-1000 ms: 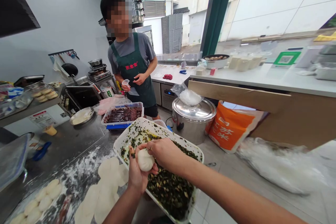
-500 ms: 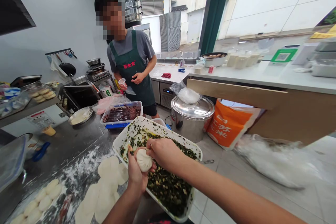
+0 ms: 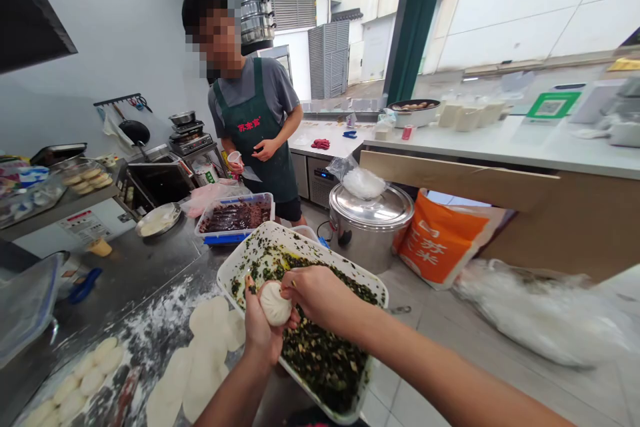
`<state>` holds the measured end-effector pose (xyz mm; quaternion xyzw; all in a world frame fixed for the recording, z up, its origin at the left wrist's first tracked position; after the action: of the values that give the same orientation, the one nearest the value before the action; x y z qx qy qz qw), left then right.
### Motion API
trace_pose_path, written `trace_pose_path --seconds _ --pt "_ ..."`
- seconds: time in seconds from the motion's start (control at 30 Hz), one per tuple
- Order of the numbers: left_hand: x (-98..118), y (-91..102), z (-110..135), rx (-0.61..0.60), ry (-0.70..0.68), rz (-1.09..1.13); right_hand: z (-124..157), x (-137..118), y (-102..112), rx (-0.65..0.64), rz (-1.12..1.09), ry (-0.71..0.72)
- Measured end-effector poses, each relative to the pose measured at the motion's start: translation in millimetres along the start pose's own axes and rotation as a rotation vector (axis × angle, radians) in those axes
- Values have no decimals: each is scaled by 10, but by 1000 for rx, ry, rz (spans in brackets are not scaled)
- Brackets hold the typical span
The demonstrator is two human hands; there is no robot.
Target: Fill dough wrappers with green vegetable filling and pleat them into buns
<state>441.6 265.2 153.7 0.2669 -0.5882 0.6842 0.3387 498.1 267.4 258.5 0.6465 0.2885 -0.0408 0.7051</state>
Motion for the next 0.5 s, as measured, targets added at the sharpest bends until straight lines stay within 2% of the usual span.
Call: trace_pose_path --seconds 0.07,0.23,0.3,0.4,0.5 --pt "-20 -7 -12 -14 11 14 1 -11 -1 -3 26 12" --pt "-17 -49 -15 -83 46 17 -22 72 71 73 35 -98" --pt "22 -70 -6 -105 30 33 -15 56 88 97 20 -78" --pt "85 -43 -1 -73 -32 56 10 15 106 128 5 -20" --pt "52 -12 -5 -48 -16 28 37 -43 75 95 -12 55"
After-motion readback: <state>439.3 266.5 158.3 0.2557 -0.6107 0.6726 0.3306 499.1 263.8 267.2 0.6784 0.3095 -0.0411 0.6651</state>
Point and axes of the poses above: each hand's wrist, its own z-axis away from the middle knuckle, its own y-axis out of the back of the hand, x = y × z, the point moved 9 cm from there along -z, towards the middle knuckle, and after that the axes turned 13 degrees about -y, right-handed, at the moved point
